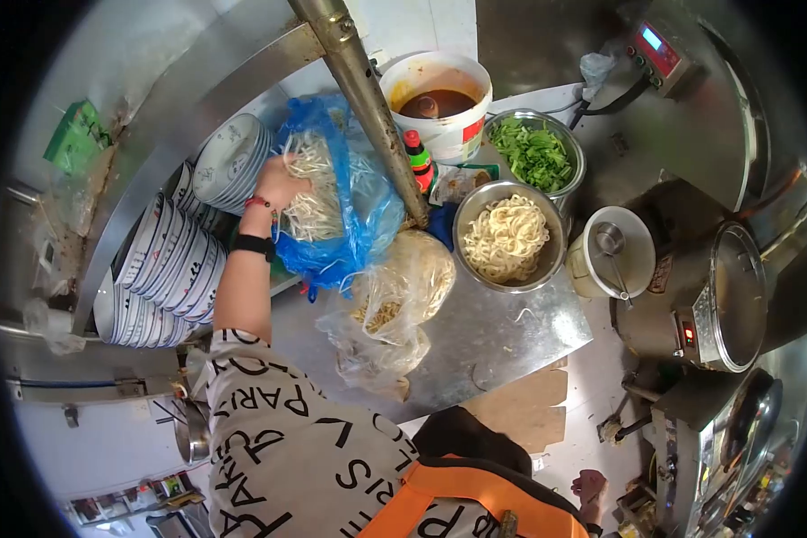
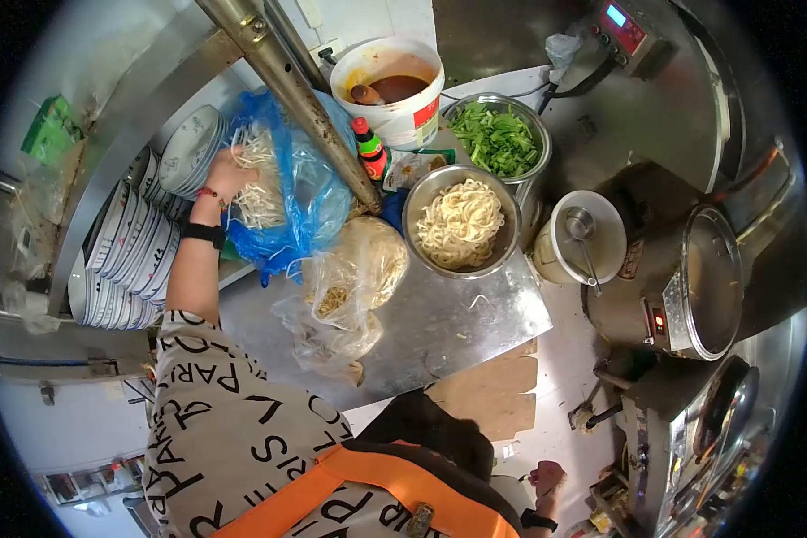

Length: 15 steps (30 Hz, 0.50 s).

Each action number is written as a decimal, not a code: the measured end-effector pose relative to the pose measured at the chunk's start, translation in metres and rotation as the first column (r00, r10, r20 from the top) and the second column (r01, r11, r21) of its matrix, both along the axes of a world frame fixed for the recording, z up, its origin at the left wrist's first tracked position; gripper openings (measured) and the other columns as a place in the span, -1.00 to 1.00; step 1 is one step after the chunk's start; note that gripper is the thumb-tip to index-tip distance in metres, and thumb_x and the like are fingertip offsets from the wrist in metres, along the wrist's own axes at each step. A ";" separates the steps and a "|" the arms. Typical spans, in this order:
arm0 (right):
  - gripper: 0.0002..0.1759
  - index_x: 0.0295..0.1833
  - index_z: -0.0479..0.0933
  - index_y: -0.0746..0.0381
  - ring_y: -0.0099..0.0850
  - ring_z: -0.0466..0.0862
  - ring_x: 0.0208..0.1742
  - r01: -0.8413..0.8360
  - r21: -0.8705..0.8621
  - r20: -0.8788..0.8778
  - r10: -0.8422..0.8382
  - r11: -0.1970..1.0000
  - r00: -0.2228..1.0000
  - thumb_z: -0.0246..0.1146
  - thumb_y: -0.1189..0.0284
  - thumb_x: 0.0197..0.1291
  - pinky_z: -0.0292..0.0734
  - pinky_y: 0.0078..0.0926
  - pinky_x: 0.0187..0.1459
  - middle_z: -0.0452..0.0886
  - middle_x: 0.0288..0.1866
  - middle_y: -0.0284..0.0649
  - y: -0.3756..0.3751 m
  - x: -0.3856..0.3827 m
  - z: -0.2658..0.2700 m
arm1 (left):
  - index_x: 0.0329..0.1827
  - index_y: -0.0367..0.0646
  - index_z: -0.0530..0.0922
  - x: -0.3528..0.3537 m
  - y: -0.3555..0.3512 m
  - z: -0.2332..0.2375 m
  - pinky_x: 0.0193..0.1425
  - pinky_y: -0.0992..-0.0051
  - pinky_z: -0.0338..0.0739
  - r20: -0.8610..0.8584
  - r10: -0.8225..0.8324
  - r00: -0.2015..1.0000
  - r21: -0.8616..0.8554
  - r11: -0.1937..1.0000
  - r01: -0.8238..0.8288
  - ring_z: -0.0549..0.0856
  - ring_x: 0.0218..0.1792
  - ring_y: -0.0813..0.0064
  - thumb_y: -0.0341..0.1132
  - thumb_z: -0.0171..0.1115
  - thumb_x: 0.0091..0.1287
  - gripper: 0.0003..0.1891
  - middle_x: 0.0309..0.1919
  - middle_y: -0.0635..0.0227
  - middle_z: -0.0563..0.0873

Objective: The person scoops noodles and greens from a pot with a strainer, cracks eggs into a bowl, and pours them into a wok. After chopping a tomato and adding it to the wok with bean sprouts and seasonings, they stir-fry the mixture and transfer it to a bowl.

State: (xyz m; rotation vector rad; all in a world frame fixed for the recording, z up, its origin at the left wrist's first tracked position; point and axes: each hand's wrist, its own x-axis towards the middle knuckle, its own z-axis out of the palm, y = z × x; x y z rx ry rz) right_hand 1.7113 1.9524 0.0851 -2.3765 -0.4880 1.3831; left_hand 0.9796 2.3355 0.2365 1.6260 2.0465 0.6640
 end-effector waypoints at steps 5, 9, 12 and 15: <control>-0.93 -0.34 0.45 0.29 -0.46 0.48 -0.72 -0.043 0.051 0.015 0.042 0.998 0.999 0.10 0.52 0.15 0.37 -0.56 -0.70 0.51 -0.67 -0.19 -0.010 0.027 -0.018 | -0.12 -0.32 0.59 0.004 -0.019 0.020 -0.24 0.52 0.52 0.009 0.222 0.975 0.326 0.921 -0.213 0.65 -0.34 0.54 -0.45 0.38 -0.10 -0.60 -0.34 0.24 0.70; -0.87 -0.37 0.46 0.36 -0.45 0.48 -0.71 0.000 0.063 0.024 -0.002 0.998 1.000 0.07 0.51 0.13 0.34 -0.54 -0.72 0.50 -0.66 -0.16 -0.001 0.029 -0.010 | -0.14 -0.29 0.59 0.030 -0.032 0.073 -0.23 0.55 0.51 0.254 0.119 0.960 0.339 0.918 -0.203 0.64 -0.32 0.58 -0.48 0.35 -0.05 -0.66 -0.29 0.33 0.70; -0.91 -0.35 0.47 0.32 -0.47 0.49 -0.70 -0.045 0.021 0.037 0.044 0.999 0.998 0.09 0.52 0.12 0.39 -0.56 -0.66 0.49 -0.68 -0.21 -0.006 0.033 -0.012 | -0.15 -0.31 0.59 0.010 -0.031 0.054 -0.19 0.54 0.50 -0.051 0.080 0.995 0.234 0.970 -0.066 0.63 -0.32 0.56 -0.44 0.37 -0.06 -0.65 -0.29 0.33 0.70; -0.86 -0.35 0.48 0.35 -0.49 0.49 -0.68 0.003 0.039 -0.006 -0.003 0.999 1.000 0.09 0.49 0.14 0.39 -0.57 -0.65 0.50 -0.66 -0.21 -0.023 0.035 -0.024 | -0.12 -0.31 0.58 -0.007 -0.023 0.035 -0.14 0.48 0.49 0.157 0.186 0.970 0.424 0.874 -0.236 0.64 -0.29 0.47 -0.37 0.40 -0.10 -0.58 -0.28 0.24 0.70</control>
